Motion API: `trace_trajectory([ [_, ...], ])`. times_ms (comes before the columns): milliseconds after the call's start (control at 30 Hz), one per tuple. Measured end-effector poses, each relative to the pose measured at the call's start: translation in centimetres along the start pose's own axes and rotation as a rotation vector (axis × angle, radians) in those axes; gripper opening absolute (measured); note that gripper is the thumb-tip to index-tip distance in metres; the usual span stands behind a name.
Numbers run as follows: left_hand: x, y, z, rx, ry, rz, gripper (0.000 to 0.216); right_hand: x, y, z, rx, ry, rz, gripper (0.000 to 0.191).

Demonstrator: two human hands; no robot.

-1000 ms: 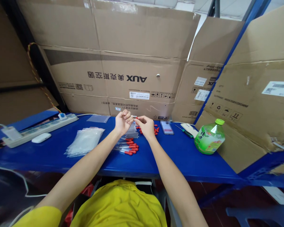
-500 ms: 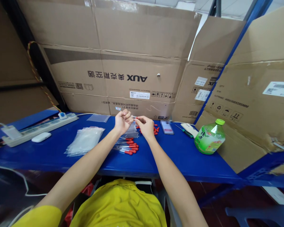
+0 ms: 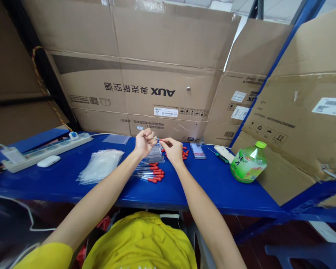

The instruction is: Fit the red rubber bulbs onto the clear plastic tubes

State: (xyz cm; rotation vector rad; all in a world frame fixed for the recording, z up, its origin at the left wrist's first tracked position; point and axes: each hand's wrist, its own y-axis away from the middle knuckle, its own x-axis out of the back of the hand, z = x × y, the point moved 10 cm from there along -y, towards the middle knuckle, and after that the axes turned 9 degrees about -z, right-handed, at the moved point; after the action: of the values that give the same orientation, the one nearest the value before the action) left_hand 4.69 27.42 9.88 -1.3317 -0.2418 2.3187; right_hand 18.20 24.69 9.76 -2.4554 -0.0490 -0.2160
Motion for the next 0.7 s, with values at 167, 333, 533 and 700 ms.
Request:
trace_trajectory([
  [167,-0.2,0.1,0.2,0.003,-0.04,0.009,0.027,0.0,0.2,-0.6,0.049,0.088,-0.014,0.022],
  [333,-0.3,0.1,0.3,0.009,-0.086,0.007,0.026,-0.1,0.3,-1.0,0.104,0.157,-0.032,0.022],
  [533,-0.6,0.2,0.7,0.002,-0.114,0.015,0.025,-0.3,0.3,-1.4,0.117,0.195,-0.057,0.021],
  [700,-0.5,0.1,1.0,0.014,-0.126,0.011,0.025,-0.7,0.4,-2.0,0.141,0.211,-0.099,0.019],
])
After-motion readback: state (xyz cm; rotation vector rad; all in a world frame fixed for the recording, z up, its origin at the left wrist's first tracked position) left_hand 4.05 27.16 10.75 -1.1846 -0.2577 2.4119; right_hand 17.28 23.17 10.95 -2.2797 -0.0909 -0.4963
